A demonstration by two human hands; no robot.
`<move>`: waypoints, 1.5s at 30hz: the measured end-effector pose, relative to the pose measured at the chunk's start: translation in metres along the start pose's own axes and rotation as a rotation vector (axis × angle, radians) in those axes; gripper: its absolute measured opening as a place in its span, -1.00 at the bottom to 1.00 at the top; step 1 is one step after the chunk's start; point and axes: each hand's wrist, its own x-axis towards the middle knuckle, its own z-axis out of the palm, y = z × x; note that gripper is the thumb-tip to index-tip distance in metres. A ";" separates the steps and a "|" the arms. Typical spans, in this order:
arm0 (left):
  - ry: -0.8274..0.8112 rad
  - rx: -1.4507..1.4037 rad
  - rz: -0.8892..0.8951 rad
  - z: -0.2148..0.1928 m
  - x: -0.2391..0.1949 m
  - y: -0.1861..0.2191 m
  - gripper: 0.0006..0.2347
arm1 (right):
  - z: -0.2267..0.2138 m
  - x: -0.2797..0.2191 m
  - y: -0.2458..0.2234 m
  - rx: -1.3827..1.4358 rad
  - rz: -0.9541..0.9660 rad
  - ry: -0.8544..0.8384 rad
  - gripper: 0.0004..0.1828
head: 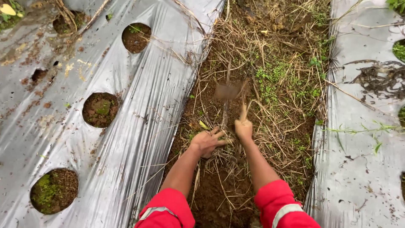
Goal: Clearing weeds and organic debris from a garden bed using a hand hoe and manual pulling.
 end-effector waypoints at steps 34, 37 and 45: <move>-0.027 -0.155 -0.005 -0.001 0.001 -0.001 -0.25 | -0.019 -0.013 -0.091 -0.421 -0.612 0.099 -0.70; -0.014 -0.047 -0.006 -0.016 -0.009 0.001 -0.27 | -0.030 -0.063 -0.122 -0.430 -0.340 -0.196 -0.49; 0.010 0.064 0.023 -0.030 -0.029 0.008 -0.34 | -0.037 -0.108 -0.132 -0.070 -0.326 -0.696 -0.30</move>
